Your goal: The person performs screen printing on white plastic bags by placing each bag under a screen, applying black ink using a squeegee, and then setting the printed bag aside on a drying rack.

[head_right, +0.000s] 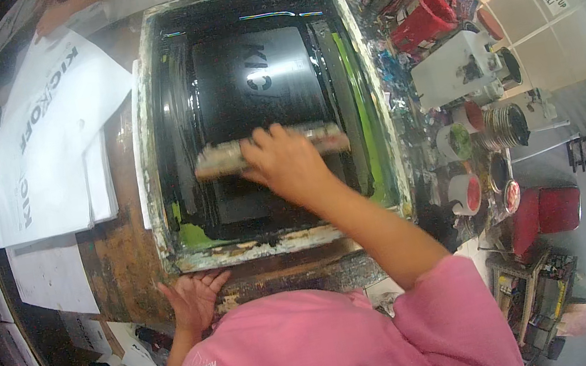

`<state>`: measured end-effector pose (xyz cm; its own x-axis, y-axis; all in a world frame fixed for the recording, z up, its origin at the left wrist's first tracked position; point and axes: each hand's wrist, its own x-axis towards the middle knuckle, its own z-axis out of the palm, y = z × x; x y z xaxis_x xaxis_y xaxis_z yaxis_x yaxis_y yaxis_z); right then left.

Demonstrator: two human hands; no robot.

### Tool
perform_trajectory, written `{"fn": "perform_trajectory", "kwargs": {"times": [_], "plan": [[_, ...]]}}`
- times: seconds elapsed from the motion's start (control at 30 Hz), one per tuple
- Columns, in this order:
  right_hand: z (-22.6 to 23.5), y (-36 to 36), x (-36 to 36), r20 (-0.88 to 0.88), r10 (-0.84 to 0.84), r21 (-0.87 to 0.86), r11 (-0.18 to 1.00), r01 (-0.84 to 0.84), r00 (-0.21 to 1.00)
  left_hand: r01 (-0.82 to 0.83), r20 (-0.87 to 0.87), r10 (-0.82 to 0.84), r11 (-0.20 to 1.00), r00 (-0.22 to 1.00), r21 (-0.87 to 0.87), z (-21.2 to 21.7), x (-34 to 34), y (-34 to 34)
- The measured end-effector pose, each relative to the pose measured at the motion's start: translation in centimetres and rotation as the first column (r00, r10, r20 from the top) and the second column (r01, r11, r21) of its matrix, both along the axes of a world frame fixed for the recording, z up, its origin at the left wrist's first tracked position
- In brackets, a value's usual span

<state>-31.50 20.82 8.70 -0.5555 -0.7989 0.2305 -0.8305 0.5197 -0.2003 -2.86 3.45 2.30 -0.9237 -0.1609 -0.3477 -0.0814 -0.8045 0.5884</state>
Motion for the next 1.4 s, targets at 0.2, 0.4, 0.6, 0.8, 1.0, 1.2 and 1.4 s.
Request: {"fn": "perform_trajectory", "kwargs": {"times": [0.2,0.4,0.6,0.8,1.0,1.2,1.4], "plan": [[-2.3,-5.9,-14.4,-0.163,-0.010,-0.045,0.999,0.002,0.986,-0.019,-0.001,0.019,0.995,1.000,0.100,-1.2,1.2,-0.4],[-0.1,-9.0,-24.0,-0.130,0.041,0.041,0.998,-0.036,0.991,0.048,-0.097,-0.030,0.981,0.995,0.189,-2.4,1.7,-1.4],[1.2,-10.4,-26.3,-0.078,0.051,0.044,0.998,-0.048,0.996,0.154,-0.232,-0.124,0.981,0.965,0.117,-1.8,0.9,-1.2],[-0.3,-7.7,-20.8,-0.177,-0.004,-0.008,1.000,0.003,0.984,0.245,-0.451,-0.182,0.966,0.874,0.085,-2.6,0.5,-1.2],[3.2,-1.5,-6.4,-0.111,0.023,0.072,0.997,-0.015,0.994,0.232,-0.454,-0.173,0.969,0.874,0.078,-2.5,0.4,-1.1],[9.4,5.0,8.5,0.099,-0.035,0.100,0.995,0.025,0.994,0.248,-0.458,-0.169,0.962,0.873,0.118,-1.5,0.1,-1.0],[17.2,3.5,8.4,-0.334,-0.099,-0.139,0.989,0.054,0.937,0.213,-0.675,-0.104,0.974,0.730,0.080,9.4,-3.7,-1.2]]}}
